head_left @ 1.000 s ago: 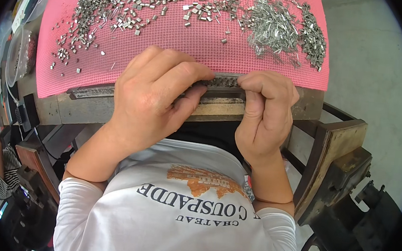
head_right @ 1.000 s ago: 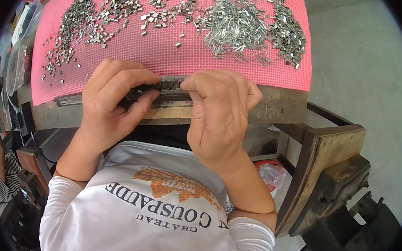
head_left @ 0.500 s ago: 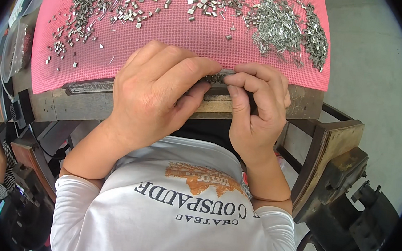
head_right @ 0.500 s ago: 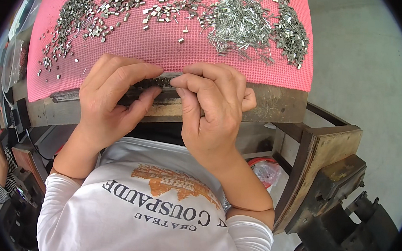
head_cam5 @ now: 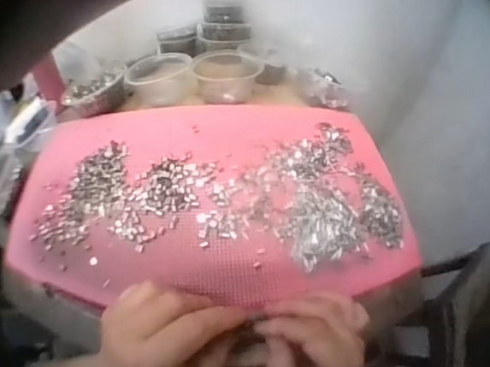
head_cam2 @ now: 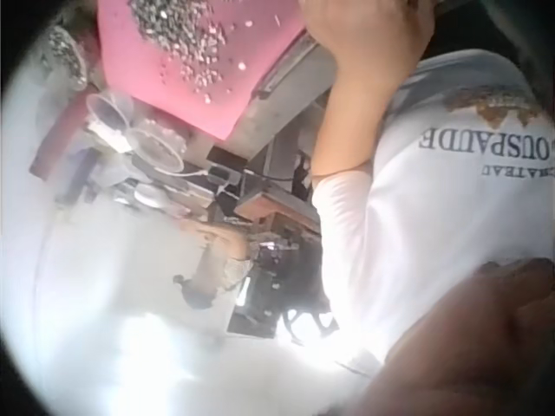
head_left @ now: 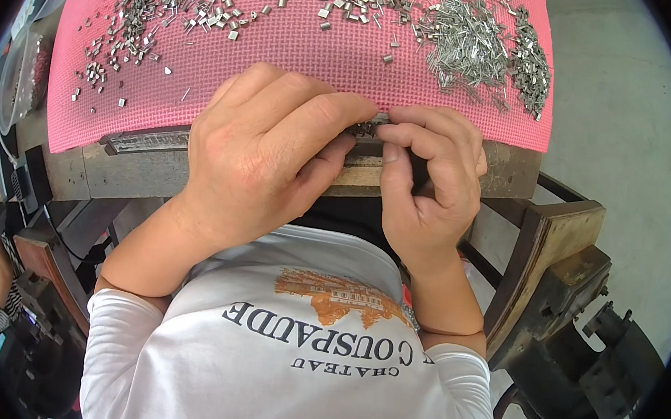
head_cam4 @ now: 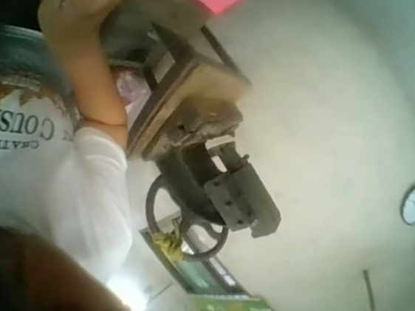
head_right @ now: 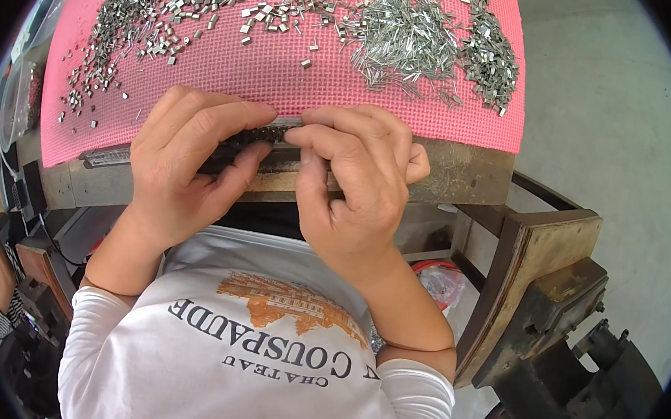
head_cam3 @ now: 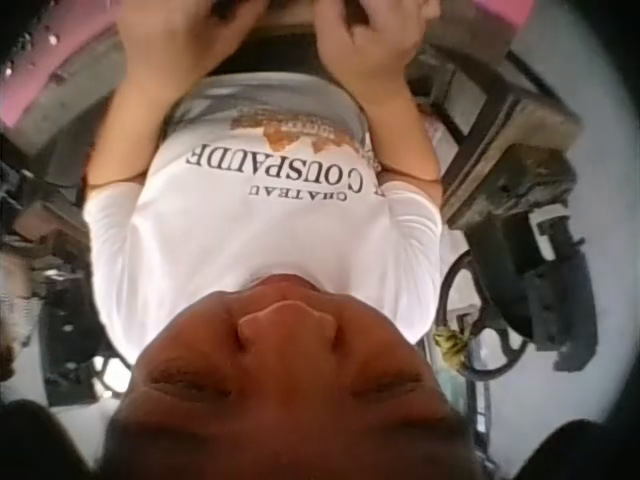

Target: The person places small metal components into a metal fixture by hand, inserts the fixture into a manual press, operates the machine wheel, and unloads and reloads the fixture with metal pieces.

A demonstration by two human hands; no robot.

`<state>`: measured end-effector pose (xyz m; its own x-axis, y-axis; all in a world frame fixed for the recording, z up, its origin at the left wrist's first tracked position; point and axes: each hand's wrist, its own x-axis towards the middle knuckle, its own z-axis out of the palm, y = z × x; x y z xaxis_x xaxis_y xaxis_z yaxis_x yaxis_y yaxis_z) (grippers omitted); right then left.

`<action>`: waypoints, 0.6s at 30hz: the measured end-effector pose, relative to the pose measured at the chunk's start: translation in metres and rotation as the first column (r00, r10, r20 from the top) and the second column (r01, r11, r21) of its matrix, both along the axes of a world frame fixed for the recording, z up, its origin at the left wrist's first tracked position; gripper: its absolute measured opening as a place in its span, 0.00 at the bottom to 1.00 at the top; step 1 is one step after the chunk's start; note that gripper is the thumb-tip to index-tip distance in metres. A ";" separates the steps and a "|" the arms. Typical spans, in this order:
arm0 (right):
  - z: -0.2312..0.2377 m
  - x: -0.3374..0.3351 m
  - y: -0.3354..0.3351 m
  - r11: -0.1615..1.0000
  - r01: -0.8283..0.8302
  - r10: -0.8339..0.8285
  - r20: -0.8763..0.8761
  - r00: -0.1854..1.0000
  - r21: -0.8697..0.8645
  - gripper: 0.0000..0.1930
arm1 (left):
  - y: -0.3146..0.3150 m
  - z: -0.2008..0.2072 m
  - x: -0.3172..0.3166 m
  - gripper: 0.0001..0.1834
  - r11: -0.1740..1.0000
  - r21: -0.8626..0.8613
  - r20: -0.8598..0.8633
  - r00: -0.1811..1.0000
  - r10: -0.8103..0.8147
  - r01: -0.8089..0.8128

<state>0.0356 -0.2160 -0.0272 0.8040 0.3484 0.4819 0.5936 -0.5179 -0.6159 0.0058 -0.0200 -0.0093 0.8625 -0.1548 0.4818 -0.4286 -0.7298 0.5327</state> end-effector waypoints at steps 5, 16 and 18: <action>0.007 0.000 -0.002 0.997 0.000 0.010 -0.131 0.991 0.076 0.12 | -0.001 0.002 0.000 0.21 1.000 0.003 -0.017 1.000 0.004 -0.004; 0.004 0.000 0.002 0.996 0.049 -0.040 -0.129 0.991 0.070 0.11 | 0.003 0.010 -0.002 0.19 0.996 -0.085 -0.012 0.999 -0.041 0.040; 0.006 0.002 -0.005 0.995 0.043 -0.028 -0.156 0.987 0.093 0.11 | 0.011 0.016 -0.008 0.18 0.986 -0.150 -0.009 0.997 -0.074 0.071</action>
<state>0.0371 -0.2213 -0.0212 0.8824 0.2766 0.3806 0.4697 -0.4708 -0.7468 -0.0022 -0.0087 0.0062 0.8587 -0.1445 0.4916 -0.4688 -0.6089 0.6399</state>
